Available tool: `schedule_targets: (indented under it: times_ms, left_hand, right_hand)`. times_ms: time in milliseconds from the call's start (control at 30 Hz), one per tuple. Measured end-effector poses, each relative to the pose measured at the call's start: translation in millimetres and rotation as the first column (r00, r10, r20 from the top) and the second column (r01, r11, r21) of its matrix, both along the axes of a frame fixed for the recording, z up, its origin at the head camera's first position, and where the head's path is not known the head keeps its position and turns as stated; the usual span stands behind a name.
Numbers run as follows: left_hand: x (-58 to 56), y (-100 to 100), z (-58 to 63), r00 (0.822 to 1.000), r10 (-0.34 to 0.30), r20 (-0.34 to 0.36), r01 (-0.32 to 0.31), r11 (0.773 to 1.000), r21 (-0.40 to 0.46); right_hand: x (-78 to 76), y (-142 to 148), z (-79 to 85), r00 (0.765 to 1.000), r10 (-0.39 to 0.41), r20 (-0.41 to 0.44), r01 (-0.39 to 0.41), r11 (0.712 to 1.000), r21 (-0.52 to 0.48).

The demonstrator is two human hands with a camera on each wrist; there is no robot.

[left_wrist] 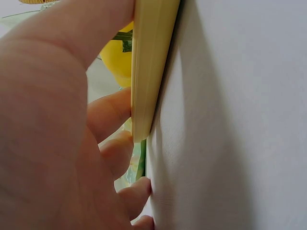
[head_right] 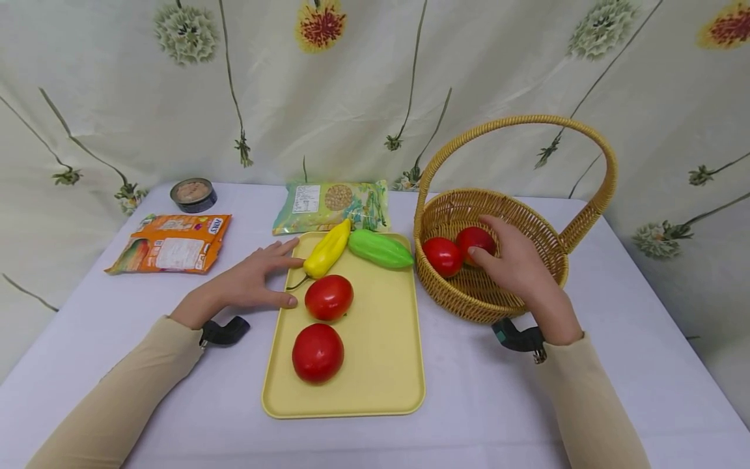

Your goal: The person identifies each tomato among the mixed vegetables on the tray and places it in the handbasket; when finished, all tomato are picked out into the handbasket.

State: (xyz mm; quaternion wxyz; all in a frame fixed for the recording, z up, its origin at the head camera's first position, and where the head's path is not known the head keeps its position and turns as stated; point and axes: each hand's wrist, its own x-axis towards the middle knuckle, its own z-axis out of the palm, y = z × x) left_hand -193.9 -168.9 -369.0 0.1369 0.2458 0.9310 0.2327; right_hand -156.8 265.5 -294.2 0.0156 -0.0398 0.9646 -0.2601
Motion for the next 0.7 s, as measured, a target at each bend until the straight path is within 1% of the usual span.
schedule_targets:
  times_ms: [200,267,367,467,567,700]
  left_hand:
    - [0.0,0,-0.2,1.0,0.0,-0.004,0.0,1.0,-0.001]
    - [0.1,0,-0.1,1.0,0.002,-0.001,-0.002,1.0,-0.002]
    - [0.2,0,-0.1,1.0,0.003,0.0,-0.003,1.0,-0.004]
    - [0.3,1,0.0,1.0,0.003,-0.002,-0.003,1.0,-0.006]
    - [0.3,1,0.0,1.0,0.004,0.0,-0.004,1.0,-0.008]
    - [0.5,1,0.5,1.0,0.005,0.003,-0.005,1.0,-0.005]
  right_hand:
    - [7.4,-7,6.0,0.998,0.019,-0.06,-0.019,1.0,-0.001]
    - [10.7,-12,8.0,0.995,0.035,-0.093,-0.036,0.999,-0.01]
    - [16.2,-19,10.4,0.983,0.086,-0.164,-0.091,0.996,-0.018]
    - [21.6,-28,10.4,0.959,0.148,-0.24,-0.16,0.987,-0.031]
    - [26.6,-37,7.8,0.926,0.22,-0.306,-0.244,0.969,-0.041]
    - [32.0,-51,2.7,0.866,0.33,-0.376,-0.371,0.928,-0.039]
